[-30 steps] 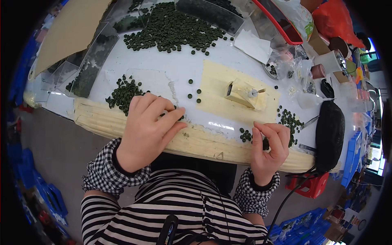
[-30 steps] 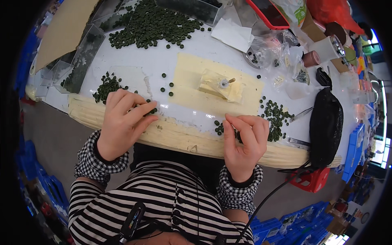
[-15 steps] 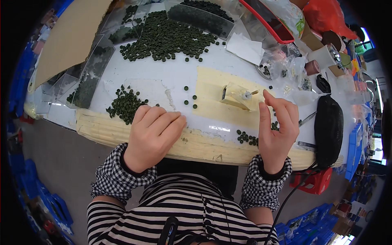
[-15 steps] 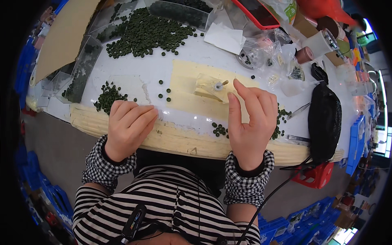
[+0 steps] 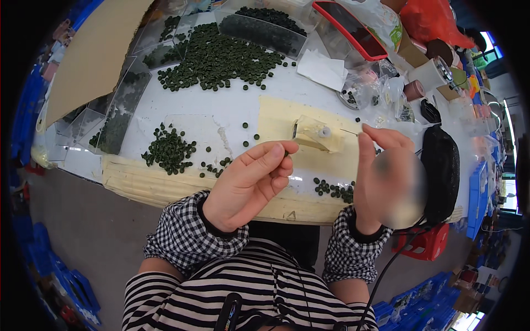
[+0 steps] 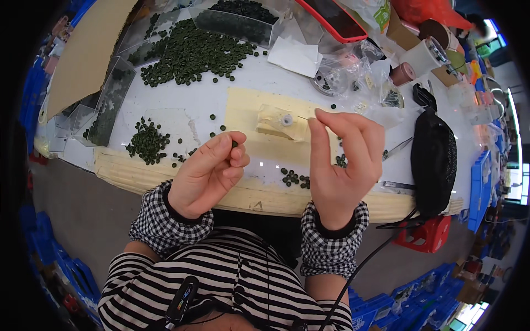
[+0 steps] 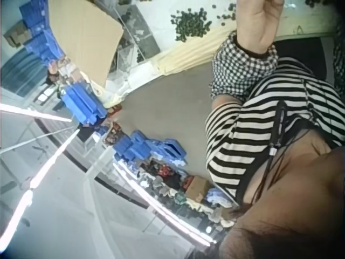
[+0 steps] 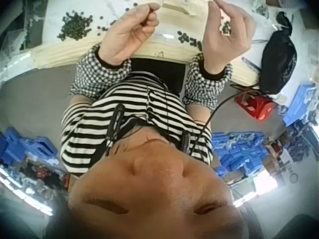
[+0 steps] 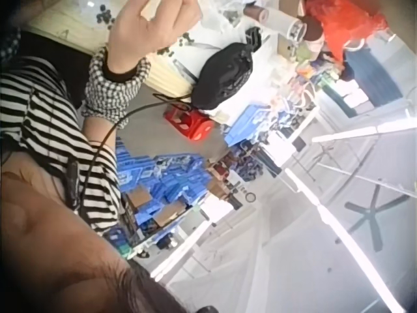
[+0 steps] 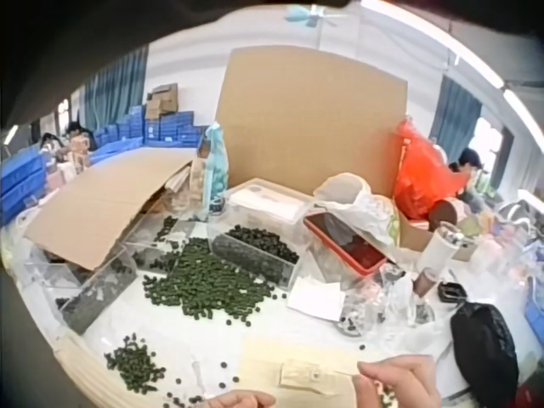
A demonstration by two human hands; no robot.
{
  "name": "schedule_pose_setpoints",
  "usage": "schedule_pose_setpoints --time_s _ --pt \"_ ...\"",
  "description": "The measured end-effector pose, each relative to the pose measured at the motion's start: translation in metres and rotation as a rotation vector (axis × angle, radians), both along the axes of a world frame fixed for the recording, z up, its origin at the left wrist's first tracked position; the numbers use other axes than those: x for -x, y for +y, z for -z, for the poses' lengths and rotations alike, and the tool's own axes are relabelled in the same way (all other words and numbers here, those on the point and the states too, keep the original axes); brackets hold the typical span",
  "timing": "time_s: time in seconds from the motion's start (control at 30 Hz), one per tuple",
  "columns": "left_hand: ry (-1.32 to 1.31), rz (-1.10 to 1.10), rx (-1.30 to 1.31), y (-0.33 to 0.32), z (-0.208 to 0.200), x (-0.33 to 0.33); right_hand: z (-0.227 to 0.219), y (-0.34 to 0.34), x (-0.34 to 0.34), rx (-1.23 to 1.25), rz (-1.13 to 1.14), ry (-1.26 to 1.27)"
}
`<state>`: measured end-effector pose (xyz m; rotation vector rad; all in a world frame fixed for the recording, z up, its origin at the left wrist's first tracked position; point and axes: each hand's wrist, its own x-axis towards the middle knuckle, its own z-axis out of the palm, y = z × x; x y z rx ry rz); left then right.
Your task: Assembling small green plastic components at a workbench.
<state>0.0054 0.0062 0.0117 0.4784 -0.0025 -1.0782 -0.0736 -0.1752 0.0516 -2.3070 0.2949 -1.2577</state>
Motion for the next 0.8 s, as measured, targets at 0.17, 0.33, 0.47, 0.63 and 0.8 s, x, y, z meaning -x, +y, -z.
schedule_pose_setpoints --time_s 0.17,0.33,0.47,0.63,0.8 --pt "0.038 0.037 0.019 -0.004 0.007 -0.003 -0.011 0.014 0.010 -0.131 -0.188 -0.018" --pt "-0.055 0.034 -0.030 -0.007 0.007 0.000 0.010 0.017 0.000 -0.329 -0.355 0.001" --pt "-0.115 0.019 -0.053 -0.008 0.008 0.001 0.016 0.019 -0.002 -0.462 -0.393 0.006" --pt "-0.095 0.046 0.077 -0.007 0.017 -0.001 0.018 0.021 -0.003 -0.585 -0.505 -0.014" --pt "-0.103 0.013 -0.005 -0.008 0.010 0.002 0.021 0.020 -0.004 -0.569 -0.541 -0.010"
